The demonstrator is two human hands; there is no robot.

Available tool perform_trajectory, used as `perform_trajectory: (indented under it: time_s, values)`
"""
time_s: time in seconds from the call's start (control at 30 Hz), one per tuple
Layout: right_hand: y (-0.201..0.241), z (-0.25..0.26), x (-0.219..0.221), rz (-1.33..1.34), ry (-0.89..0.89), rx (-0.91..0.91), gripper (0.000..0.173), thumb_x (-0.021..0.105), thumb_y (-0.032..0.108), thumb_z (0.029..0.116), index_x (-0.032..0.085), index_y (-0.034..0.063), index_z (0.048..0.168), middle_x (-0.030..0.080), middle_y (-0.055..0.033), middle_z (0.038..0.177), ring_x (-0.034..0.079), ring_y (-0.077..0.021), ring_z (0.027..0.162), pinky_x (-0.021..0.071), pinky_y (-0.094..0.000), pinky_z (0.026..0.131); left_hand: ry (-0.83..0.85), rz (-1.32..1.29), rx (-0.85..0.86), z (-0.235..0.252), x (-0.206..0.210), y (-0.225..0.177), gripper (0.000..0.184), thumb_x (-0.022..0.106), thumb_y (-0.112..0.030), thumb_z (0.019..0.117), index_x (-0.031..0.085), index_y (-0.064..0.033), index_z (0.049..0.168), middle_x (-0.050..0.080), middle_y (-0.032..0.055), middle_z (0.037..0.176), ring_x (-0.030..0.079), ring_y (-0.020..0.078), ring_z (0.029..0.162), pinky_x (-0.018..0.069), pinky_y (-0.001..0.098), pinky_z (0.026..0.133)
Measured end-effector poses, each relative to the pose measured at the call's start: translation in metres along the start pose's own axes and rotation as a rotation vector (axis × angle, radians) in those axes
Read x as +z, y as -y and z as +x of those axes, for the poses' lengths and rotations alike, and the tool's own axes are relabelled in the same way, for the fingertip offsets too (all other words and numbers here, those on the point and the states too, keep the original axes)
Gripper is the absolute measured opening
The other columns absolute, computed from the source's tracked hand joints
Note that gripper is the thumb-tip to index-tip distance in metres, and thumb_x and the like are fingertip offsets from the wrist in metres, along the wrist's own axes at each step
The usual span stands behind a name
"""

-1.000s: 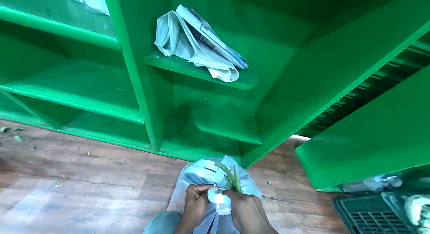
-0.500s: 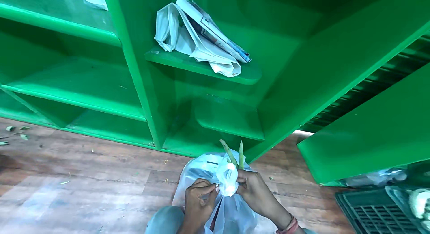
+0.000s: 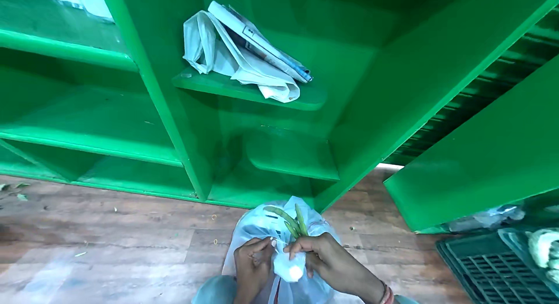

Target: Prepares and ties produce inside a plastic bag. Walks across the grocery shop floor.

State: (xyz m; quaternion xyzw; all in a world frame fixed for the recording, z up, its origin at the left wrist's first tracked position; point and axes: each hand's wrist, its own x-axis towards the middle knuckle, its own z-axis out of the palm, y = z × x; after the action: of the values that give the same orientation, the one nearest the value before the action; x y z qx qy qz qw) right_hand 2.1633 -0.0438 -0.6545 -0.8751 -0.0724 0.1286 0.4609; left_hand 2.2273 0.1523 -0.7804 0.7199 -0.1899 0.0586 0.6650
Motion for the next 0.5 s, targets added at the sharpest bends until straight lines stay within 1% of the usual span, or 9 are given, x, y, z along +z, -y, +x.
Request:
perform_trajectory:
  time_s: [0.03, 0.1, 0.2, 0.23, 0.3, 0.37, 0.4, 0.43, 0.5]
  values:
    - [-0.002, -0.002, -0.001, -0.006, 0.015, -0.038, 0.03, 0.049, 0.002, 0.0983, 0.075, 0.0111, 0.111, 0.075, -0.0021, 0.119, 0.067, -0.0087, 0.066, 0.058, -0.0302, 0.063, -0.012, -0.031, -0.017, 0.002, 0.001, -0.001, 0.015, 0.07, -0.018, 0.0872, 0.082, -0.0084, 0.089, 0.073, -0.0021, 0.076, 0.069, 0.0031, 0.07, 0.0595, 0.0209, 0.068]
    - [-0.004, -0.007, -0.004, -0.064, 0.058, -0.045, 0.033, 0.049, 0.0, 0.0968, 0.078, 0.0138, 0.108, 0.073, 0.0007, 0.125, 0.068, -0.0091, 0.067, 0.0576, -0.0322, 0.063, -0.028, -0.09, -0.058, 0.004, 0.005, -0.002, 0.013, 0.072, -0.017, 0.0871, 0.082, -0.0087, 0.088, 0.072, -0.0023, 0.073, 0.068, 0.004, 0.066, 0.0594, 0.0207, 0.064]
    - [-0.002, -0.013, -0.004, -0.182, 0.097, 0.001, 0.036, 0.053, -0.005, 0.0892, 0.079, 0.0162, 0.102, 0.073, 0.0044, 0.128, 0.072, -0.0159, 0.076, 0.059, -0.0443, 0.07, 0.064, -0.324, -0.146, 0.006, 0.003, -0.004, 0.012, 0.071, -0.006, 0.0893, 0.081, -0.0014, 0.094, 0.074, 0.0059, 0.08, 0.07, 0.0116, 0.066, 0.0618, 0.0259, 0.064]
    - [-0.002, -0.015, -0.004, -0.188, 0.086, 0.012, 0.035, 0.053, -0.003, 0.088, 0.08, 0.0164, 0.1, 0.073, 0.005, 0.128, 0.073, -0.0156, 0.077, 0.059, -0.0448, 0.07, 0.1, -0.409, -0.164, 0.007, 0.003, -0.004, 0.012, 0.069, -0.002, 0.0905, 0.079, 0.0011, 0.097, 0.075, 0.0087, 0.083, 0.071, 0.0141, 0.066, 0.063, 0.0281, 0.063]
    - [-0.003, -0.015, 0.0, -0.179, 0.0, 0.022, 0.031, 0.05, 0.005, 0.0904, 0.077, 0.0162, 0.098, 0.077, 0.0043, 0.117, 0.07, -0.0125, 0.068, 0.0574, -0.0411, 0.063, 0.134, -0.52, -0.194, 0.007, 0.005, -0.003, 0.013, 0.068, 0.001, 0.0925, 0.078, 0.0032, 0.1, 0.075, 0.0112, 0.087, 0.071, 0.0159, 0.065, 0.0636, 0.03, 0.063]
    - [0.001, -0.009, 0.011, -0.232, -0.157, 0.056, 0.027, 0.047, 0.016, 0.0944, 0.074, 0.015, 0.098, 0.077, 0.0007, 0.093, 0.067, -0.0157, 0.061, 0.0546, -0.0433, 0.055, 0.143, -0.546, -0.204, 0.007, 0.009, -0.002, 0.014, 0.066, 0.002, 0.093, 0.078, 0.0033, 0.1, 0.076, 0.0105, 0.088, 0.072, 0.0146, 0.068, 0.0634, 0.0294, 0.066]
    - [0.004, -0.004, 0.021, -0.322, -0.277, 0.072, 0.029, 0.047, 0.022, 0.0961, 0.075, 0.0144, 0.098, 0.072, -0.0013, 0.078, 0.065, -0.0193, 0.058, 0.0515, -0.0463, 0.052, 0.148, -0.54, -0.203, 0.008, 0.011, -0.002, 0.014, 0.066, 0.001, 0.0932, 0.078, 0.0031, 0.1, 0.076, 0.0095, 0.088, 0.072, 0.0135, 0.07, 0.0632, 0.0286, 0.068]
    - [0.007, 0.001, 0.031, -0.461, -0.385, 0.084, 0.03, 0.049, 0.024, 0.0966, 0.077, 0.0145, 0.101, 0.072, -0.0023, 0.072, 0.069, -0.0219, 0.059, 0.0535, -0.0486, 0.05, 0.149, -0.532, -0.204, 0.008, 0.012, -0.003, 0.014, 0.066, 0.001, 0.0931, 0.078, 0.0032, 0.099, 0.076, 0.0093, 0.088, 0.072, 0.0132, 0.072, 0.0632, 0.0285, 0.069]
    - [0.006, 0.012, 0.048, -0.757, -0.584, 0.045, 0.027, 0.058, 0.025, 0.0945, 0.081, 0.0149, 0.104, 0.066, -0.0042, 0.06, 0.065, -0.0252, 0.048, 0.0504, -0.0466, 0.041, 0.145, -0.519, -0.204, 0.009, 0.015, -0.003, 0.013, 0.067, 0.0, 0.0927, 0.078, 0.0033, 0.099, 0.076, 0.0096, 0.09, 0.072, 0.0131, 0.075, 0.063, 0.0282, 0.072]
